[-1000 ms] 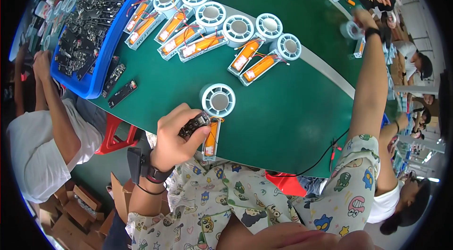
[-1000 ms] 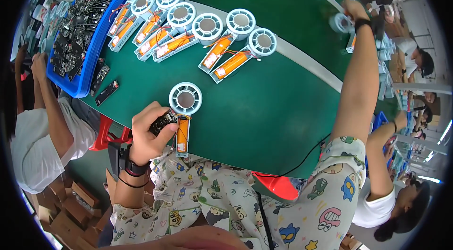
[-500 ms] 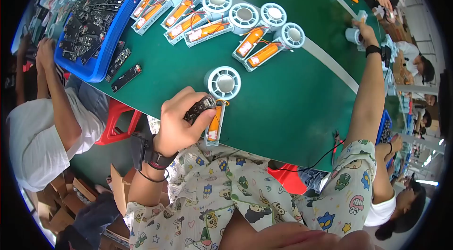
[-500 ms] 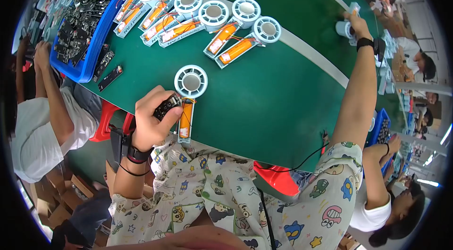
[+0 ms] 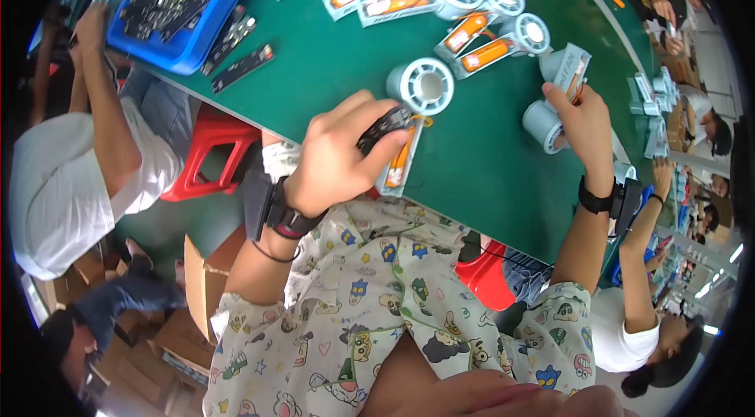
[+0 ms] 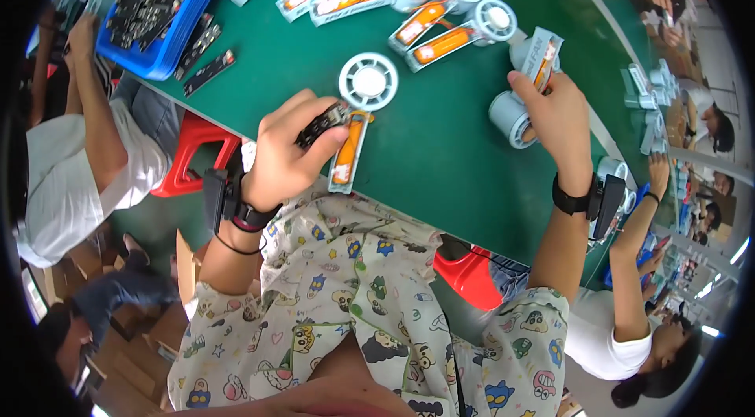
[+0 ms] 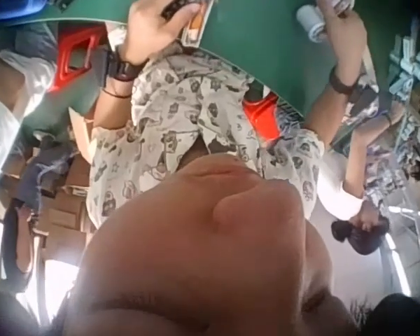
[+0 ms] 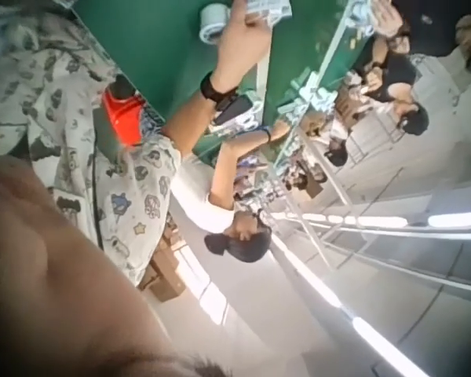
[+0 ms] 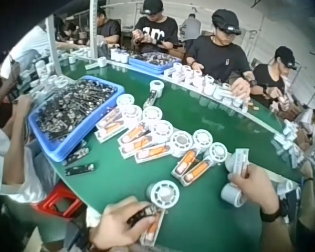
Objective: The person connects circuit boards to batteries and places them into fan housings by hand. After moving a tray of circuit boards, they continue assembling the components into the fan housings.
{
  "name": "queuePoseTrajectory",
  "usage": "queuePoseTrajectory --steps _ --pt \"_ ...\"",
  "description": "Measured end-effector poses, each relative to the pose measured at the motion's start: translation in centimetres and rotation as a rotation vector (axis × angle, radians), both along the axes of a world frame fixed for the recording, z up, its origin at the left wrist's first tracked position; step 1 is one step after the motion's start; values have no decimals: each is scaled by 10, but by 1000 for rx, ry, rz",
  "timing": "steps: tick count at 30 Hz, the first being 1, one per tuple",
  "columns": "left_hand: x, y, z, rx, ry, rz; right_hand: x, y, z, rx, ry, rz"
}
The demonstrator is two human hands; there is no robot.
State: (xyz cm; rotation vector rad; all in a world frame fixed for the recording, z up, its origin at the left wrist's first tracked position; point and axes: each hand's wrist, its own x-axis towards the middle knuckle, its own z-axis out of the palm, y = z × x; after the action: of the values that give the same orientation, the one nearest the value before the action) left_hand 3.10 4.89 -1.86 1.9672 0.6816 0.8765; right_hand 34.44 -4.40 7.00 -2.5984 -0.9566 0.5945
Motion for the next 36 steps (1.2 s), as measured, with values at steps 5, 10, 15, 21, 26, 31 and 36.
queuePoseTrajectory --steps 5,10,15,21,26,31,36 --pt "-6 -7 0 -34 20 23 15 2 -32 165 -135 223" --pt "-12 -17 5 -102 75 60 22 5 -35 169 -254 317" --pt "-10 -32 12 -64 72 156 20 2 -18 -14 -208 247" --pt "-12 -42 3 -119 13 163 13 -11 -17 -136 -197 396" --pt "-14 -45 9 -148 -18 129 21 -18 -28 -63 -322 433" --pt "-17 -43 5 -373 -176 181 -17 -16 -23 274 -814 498" --pt "-29 -44 15 -979 -293 145 -110 -13 6 585 37 960"
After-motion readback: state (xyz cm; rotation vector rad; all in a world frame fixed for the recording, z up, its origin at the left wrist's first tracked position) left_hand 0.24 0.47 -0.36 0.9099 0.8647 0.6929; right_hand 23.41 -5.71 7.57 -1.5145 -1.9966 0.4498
